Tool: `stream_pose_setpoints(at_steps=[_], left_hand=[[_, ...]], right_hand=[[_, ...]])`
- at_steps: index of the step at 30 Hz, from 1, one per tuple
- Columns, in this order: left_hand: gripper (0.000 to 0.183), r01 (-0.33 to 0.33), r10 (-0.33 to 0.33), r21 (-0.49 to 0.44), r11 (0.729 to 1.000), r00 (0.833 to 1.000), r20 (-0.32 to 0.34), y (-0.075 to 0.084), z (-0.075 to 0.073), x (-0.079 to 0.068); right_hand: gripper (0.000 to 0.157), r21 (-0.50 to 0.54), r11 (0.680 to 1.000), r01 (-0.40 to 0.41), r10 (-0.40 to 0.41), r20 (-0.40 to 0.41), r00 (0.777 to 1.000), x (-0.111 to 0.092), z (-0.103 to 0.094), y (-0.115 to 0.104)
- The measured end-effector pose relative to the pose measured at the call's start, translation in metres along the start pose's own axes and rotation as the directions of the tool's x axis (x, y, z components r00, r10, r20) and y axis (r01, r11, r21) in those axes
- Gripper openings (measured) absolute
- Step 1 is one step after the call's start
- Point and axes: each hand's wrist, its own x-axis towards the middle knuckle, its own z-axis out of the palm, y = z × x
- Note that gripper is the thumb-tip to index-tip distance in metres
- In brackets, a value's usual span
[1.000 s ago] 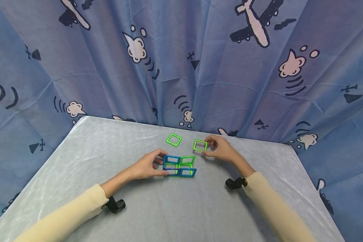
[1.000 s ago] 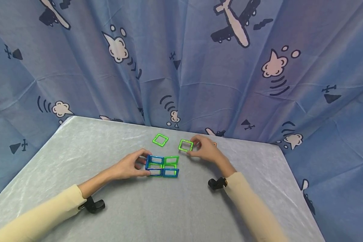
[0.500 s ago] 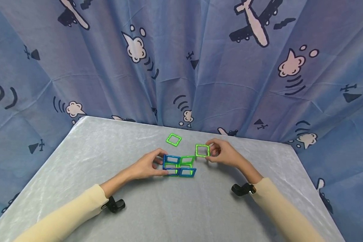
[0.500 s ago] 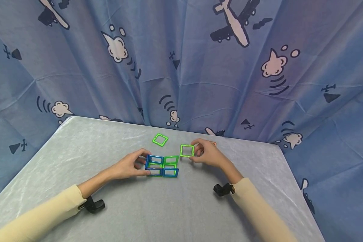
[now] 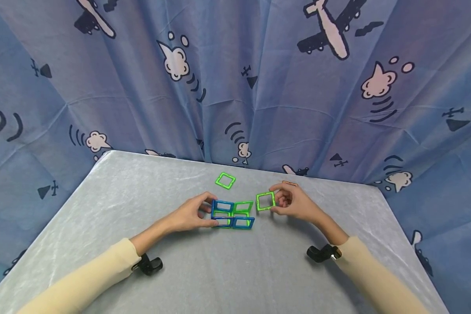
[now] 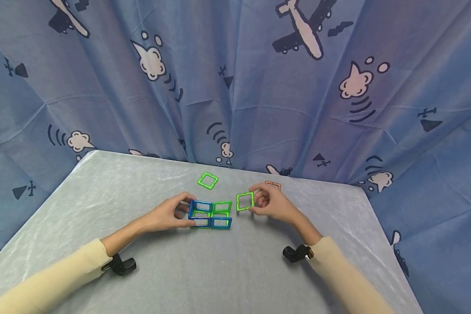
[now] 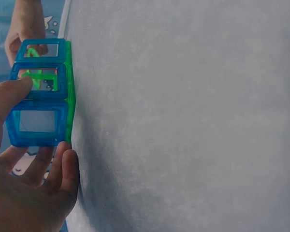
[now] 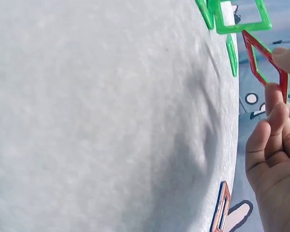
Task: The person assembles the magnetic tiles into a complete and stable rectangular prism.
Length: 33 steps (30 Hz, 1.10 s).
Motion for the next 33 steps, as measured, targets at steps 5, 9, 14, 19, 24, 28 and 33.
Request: stream_pose_setpoints(at_steps=[5, 9, 14, 19, 24, 28, 33], left_hand=[[0.057, 0.008, -0.008, 0.006, 1.0, 1.0, -0.001, -0.002, 0.0, 0.001], [0.057, 0.001, -0.001, 0.001, 1.0, 1.0, 0.003, -0.002, 0.0, 0.001], [0.057, -0.001, 0.001, -0.005, 1.0, 1.0, 0.007, -0.002, 0.0, 0.001], [0.056, 0.005, -0.005, -0.006, 1.0, 1.0, 0.009, -0.002, 0.0, 0.002], [0.056, 0.008, -0.008, -0.019, 1.0, 1.0, 0.009, -0.003, 0.0, 0.002], [0.056, -0.001, 0.001, -0.029, 1.0, 1.0, 0.004, -0.004, 0.001, 0.002], [0.056, -0.003, 0.003, -0.028, 1.0, 1.0, 0.003, -0.003, 0.0, 0.002]], right_hand=[[0.054, 0.011, 1.0, 0.018, -0.018, 0.017, 1.0, -0.005, 0.006, -0.003], [0.054, 0.017, 0.999, 0.044, -0.044, 0.023, 0.999, -0.008, 0.012, -0.005], [0.055, 0.023, 0.999, 0.03, -0.031, 0.026, 0.999, -0.01, 0.021, -0.008], [0.055, 0.014, 0.999, 0.034, -0.034, 0.048, 0.998, -0.011, 0.027, -0.009], [0.055, 0.017, 0.998, 0.062, -0.063, 0.068, 0.996, -0.009, 0.032, -0.011], [0.056, 0.002, 0.998, 0.061, -0.061, 0.071, 0.996, -0.007, 0.036, -0.013], [0.055, -0.013, 0.998, 0.061, -0.06, 0.075, 0.995, -0.006, 0.041, -0.014]])
